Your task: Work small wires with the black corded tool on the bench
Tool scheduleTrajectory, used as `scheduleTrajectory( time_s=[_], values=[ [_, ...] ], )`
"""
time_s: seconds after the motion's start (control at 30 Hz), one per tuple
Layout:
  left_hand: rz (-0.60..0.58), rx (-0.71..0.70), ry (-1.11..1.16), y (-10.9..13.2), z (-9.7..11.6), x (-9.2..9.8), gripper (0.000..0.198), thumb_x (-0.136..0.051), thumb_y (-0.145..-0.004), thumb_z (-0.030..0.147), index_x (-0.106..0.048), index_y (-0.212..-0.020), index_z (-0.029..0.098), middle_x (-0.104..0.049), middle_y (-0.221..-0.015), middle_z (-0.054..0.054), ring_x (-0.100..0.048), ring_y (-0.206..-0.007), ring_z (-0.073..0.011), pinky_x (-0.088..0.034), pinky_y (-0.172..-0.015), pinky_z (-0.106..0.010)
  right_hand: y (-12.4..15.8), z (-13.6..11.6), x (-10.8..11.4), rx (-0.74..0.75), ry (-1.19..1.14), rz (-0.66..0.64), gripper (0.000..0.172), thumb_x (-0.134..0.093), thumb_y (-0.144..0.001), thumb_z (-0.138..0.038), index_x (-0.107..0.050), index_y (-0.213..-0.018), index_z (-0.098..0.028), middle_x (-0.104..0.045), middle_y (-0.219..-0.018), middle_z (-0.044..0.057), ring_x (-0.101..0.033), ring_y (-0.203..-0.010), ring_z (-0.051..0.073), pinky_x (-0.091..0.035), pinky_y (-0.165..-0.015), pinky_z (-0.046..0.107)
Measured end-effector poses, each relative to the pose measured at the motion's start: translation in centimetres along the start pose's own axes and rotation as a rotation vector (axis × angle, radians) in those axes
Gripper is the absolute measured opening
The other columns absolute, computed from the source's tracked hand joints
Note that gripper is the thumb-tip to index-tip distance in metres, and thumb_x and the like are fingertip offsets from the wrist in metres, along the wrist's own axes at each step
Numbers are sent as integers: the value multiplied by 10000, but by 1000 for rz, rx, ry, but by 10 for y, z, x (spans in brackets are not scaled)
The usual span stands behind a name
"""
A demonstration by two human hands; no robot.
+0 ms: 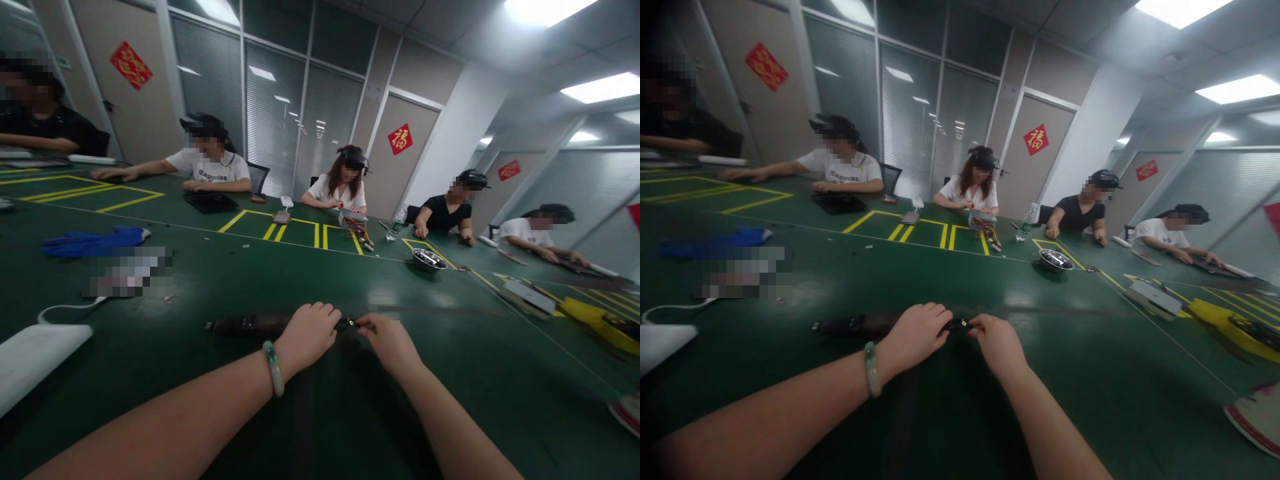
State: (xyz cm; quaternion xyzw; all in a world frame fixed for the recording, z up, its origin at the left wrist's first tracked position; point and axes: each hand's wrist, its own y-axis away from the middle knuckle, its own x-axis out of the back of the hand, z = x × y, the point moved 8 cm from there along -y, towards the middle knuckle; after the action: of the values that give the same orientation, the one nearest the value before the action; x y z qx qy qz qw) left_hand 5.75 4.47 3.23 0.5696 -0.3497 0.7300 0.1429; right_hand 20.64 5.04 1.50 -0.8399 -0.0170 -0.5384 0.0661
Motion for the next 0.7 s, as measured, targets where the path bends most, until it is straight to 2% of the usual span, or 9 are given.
scheduleTrajectory(
  time_s=[0.1,0.4,0.57,0.7],
  values=[
    [-4,13,-11,-3,0,-4,114,-555,-863,247,-550,-967,201,-589,-986,-42,-547,-919,-208,-407,-742,-320,0,-1,0,-20,48,46,146,-572,-829,-258,-668,-939,-264,-700,-886,-19,-627,-809,149,-408,-733,248],
    [0,-13,34,-4,-1,-6,81,-520,-889,263,-561,-927,205,-587,-941,-20,-559,-849,-183,-406,-720,-305,-6,-11,-1,146,230,104,76,-579,-841,-265,-648,-862,-245,-678,-901,-16,-603,-803,147,-399,-709,252],
    [12,-31,62,-4,-3,-4,88,-512,-889,254,-578,-914,202,-593,-924,-20,-559,-843,-179,-401,-729,-305,-7,-14,-8,239,188,63,40,-598,-827,-235,-638,-834,-233,-667,-875,-21,-598,-789,132,-401,-707,233],
    [24,-42,82,-4,-3,-4,74,-541,-870,246,-589,-915,212,-602,-918,-12,-560,-837,-180,-397,-731,-311,-3,-20,-12,301,140,82,45,-586,-832,-209,-626,-821,-228,-659,-863,-24,-590,-779,117,-395,-695,213]
  ],
)
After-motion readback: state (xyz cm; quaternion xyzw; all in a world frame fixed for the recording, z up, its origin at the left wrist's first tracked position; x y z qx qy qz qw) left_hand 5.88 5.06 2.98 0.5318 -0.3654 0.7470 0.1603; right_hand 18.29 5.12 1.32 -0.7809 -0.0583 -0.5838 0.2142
